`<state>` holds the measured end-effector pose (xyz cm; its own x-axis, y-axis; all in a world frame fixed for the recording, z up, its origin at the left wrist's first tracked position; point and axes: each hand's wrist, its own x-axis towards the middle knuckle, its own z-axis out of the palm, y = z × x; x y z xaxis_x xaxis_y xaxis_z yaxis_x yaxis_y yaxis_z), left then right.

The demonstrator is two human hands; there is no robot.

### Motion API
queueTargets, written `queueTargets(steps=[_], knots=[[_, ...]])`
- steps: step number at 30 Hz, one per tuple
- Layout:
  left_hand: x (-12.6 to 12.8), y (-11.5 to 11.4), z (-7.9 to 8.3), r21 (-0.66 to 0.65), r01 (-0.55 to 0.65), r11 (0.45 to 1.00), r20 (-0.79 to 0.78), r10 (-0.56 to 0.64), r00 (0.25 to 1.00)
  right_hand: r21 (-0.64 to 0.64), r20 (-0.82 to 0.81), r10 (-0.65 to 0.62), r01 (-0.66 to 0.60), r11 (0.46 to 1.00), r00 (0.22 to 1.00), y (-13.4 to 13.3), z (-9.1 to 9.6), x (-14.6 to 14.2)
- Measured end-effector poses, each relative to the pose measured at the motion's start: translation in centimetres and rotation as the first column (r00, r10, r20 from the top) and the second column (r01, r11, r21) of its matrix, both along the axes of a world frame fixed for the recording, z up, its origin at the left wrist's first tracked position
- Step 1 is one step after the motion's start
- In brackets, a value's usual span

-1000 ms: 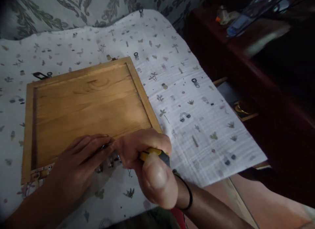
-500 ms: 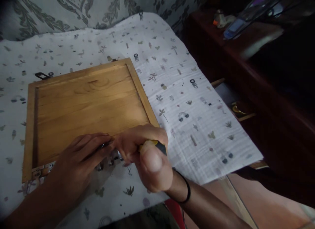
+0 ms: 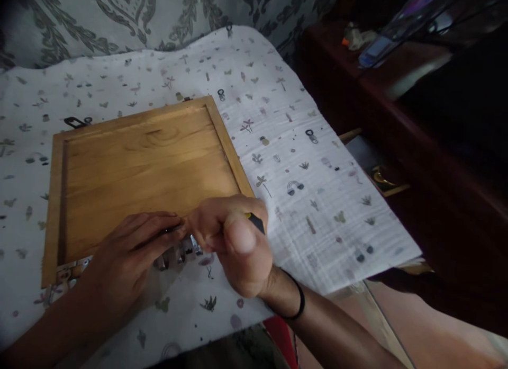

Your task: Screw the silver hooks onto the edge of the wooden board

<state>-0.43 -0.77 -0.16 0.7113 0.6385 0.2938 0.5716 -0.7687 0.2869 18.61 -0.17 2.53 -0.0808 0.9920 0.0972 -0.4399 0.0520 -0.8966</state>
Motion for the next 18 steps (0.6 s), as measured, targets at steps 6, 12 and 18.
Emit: queueTargets(steps=[6, 12, 18], knots=[[-0.79, 0.16, 0.09, -0.078, -0.025, 0.997, 0.089, 0.032, 0.996, 0.011, -0.137, 0.018, -0.016, 1.000, 0.990, -0.09, -0.65, -0.50], [-0.86, -0.07, 0.07, -0.140, -0.066, 0.988, 0.084, 0.078, 0.993, 0.040, -0.102, 0.043, -0.039, 0.998, 0.994, 0.28, -0.49, -0.37], [-0.41, -0.22, -0.38, -0.137, -0.032, 0.990, 0.061, 0.040, 0.997, 0.067, -0.121, 0.051, -0.043, 0.997, 0.991, 0.20, -0.58, -0.32]])
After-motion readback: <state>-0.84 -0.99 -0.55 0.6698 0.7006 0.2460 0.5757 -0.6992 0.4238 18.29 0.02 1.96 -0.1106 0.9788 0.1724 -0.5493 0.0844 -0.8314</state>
